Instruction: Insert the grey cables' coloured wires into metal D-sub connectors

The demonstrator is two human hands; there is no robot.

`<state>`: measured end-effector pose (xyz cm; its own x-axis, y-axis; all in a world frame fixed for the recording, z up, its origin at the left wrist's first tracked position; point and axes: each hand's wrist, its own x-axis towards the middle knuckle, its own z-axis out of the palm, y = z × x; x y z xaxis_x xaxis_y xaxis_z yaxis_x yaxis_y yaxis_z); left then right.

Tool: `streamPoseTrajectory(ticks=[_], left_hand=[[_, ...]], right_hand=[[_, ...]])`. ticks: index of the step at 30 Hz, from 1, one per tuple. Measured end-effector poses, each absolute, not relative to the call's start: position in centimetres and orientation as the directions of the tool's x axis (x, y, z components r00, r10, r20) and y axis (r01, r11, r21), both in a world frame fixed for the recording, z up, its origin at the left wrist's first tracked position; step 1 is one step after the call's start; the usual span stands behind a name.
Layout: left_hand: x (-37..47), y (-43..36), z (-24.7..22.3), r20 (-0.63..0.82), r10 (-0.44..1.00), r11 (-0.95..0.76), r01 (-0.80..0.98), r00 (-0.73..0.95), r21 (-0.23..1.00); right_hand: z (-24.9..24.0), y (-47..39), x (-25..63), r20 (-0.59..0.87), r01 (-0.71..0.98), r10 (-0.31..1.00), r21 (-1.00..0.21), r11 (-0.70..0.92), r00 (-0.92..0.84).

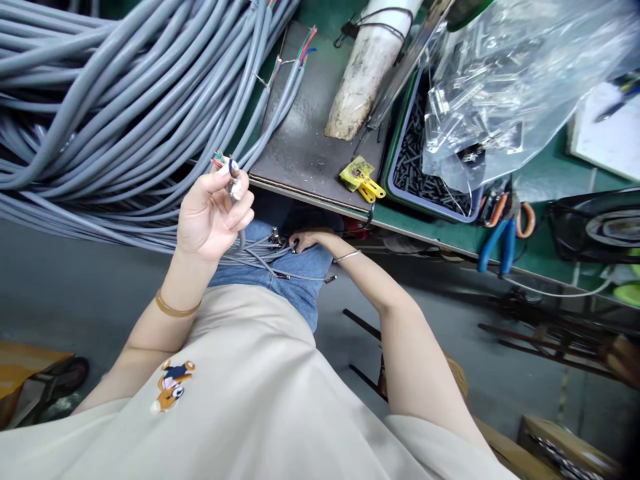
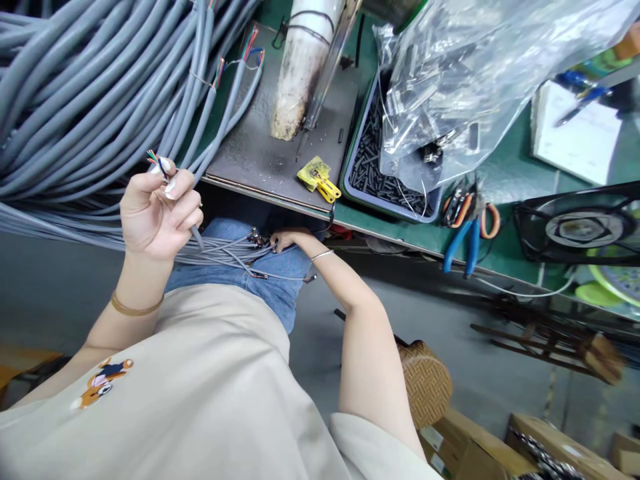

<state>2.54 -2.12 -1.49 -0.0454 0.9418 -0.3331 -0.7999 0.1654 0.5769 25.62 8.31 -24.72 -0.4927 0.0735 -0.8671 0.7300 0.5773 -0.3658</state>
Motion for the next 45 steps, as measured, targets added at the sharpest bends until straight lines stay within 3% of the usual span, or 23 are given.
streamPoseTrajectory(ticks=[7,13,18,26,37,45], left_hand=[[3.0,-1.9,-1.7,-0.416,0.909,0.234,-0.785,-0.033,0.574],[3.6,-1.7,-2.2,-0.388,0.921,0.253,-0.796,0.025,0.55],[4.6,-1.8,-2.3,-0.393,0.917,0.299,-0.765,0.066,0.571],[7.6,-2.3,-3.8,-0.313,0.941,0.316,-0.661,0.128,0.68],[8.6,-2.4,-4.4,-0.27,0.952,0.299,-0.616,0.143,0.728],[8.8,-2.0,-4.5,-0.266,0.949,0.314,-0.6,0.17,0.736]], right_hand=[[-23.2,6.5,27.1,-0.801,0.714,0.201,-0.351,0.606,-0.564],[-21.3,4.3,29.1,-0.661,0.708,0.382,-0.332,0.623,-0.646],[-19.1,1.8,29.9,-0.556,0.766,0.573,-0.2,0.611,-0.602],[-19.1,-3.4,30.2,-0.477,0.835,0.723,-0.045,0.548,-0.5],[-23.0,-5.2,29.7,-0.397,0.872,0.796,-0.021,0.489,-0.456],[-23.8,-5.2,32.4,-0.386,0.767,0.685,-0.104,0.633,-0.617]])
